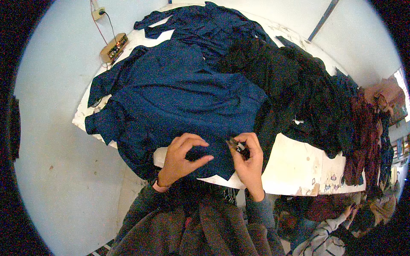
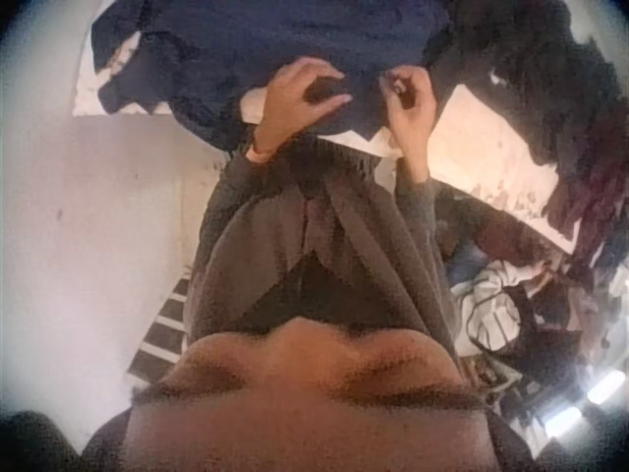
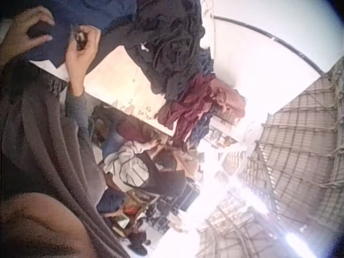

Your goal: The person uses a small blade to cut a dark blue long-sleeved shirt on a white table. They repeatedly lift, fold, and cut sections of the fabric, including the sleeves and body, while other garments lie nearby.

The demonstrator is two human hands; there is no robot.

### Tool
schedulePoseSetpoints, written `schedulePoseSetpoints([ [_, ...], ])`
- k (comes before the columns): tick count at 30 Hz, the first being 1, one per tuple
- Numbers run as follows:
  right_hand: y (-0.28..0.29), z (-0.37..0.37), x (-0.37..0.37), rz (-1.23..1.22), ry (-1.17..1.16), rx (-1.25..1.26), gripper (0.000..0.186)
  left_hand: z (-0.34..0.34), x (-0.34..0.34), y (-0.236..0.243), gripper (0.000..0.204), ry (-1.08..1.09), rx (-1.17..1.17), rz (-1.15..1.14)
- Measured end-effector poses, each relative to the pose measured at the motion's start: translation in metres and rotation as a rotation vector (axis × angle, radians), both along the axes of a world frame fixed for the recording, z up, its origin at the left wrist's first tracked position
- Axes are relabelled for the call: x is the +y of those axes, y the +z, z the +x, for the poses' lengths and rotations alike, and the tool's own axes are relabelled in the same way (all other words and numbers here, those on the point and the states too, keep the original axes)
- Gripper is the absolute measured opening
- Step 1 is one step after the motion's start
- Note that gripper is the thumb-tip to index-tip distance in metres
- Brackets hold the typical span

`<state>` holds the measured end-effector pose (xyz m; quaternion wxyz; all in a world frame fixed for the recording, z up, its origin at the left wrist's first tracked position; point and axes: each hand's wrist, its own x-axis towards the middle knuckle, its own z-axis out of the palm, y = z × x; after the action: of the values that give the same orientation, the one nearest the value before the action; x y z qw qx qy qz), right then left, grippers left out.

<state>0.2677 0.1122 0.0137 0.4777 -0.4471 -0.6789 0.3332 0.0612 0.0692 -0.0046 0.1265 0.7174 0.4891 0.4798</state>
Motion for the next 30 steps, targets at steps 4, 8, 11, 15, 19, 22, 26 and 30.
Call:
schedulePoseSetpoints([
  [4, -0.005, 0.014, -0.001, -0.236, -0.072, 0.065, 0.014, 0.005, -0.010, -0.019, 0.036, -0.344, 0.142, -0.123],
  [8, 0.000, 0.014, -0.003, -0.258, -0.070, 0.065, 0.014, 0.034, -0.009, -0.049, 0.032, -0.369, 0.302, -0.043],
  [11, 0.004, 0.011, -0.006, -0.241, -0.090, 0.066, 0.018, 0.037, -0.006, -0.047, 0.024, -0.297, 0.067, -0.155],
  [15, 0.027, 0.008, -0.013, -0.190, -0.129, 0.061, 0.028, 0.018, -0.001, -0.019, 0.020, -0.072, -0.425, -0.130],
  [19, 0.034, 0.005, -0.016, -0.016, -0.123, -0.076, 0.030, 0.003, -0.003, 0.017, 0.015, 0.182, -0.346, 0.083],
  [22, 0.037, -0.005, -0.024, 0.101, -0.137, -0.223, 0.024, -0.009, -0.007, 0.012, 0.016, 0.327, -0.129, 0.276],
  [26, 0.055, -0.019, -0.031, 0.405, -0.087, -0.471, 0.022, -0.014, -0.009, 0.016, 0.017, 0.294, 0.006, 0.370],
  [30, 0.059, -0.027, -0.034, 0.510, -0.081, -0.600, 0.022, -0.013, -0.010, 0.014, 0.019, 0.248, 0.066, 0.360],
])
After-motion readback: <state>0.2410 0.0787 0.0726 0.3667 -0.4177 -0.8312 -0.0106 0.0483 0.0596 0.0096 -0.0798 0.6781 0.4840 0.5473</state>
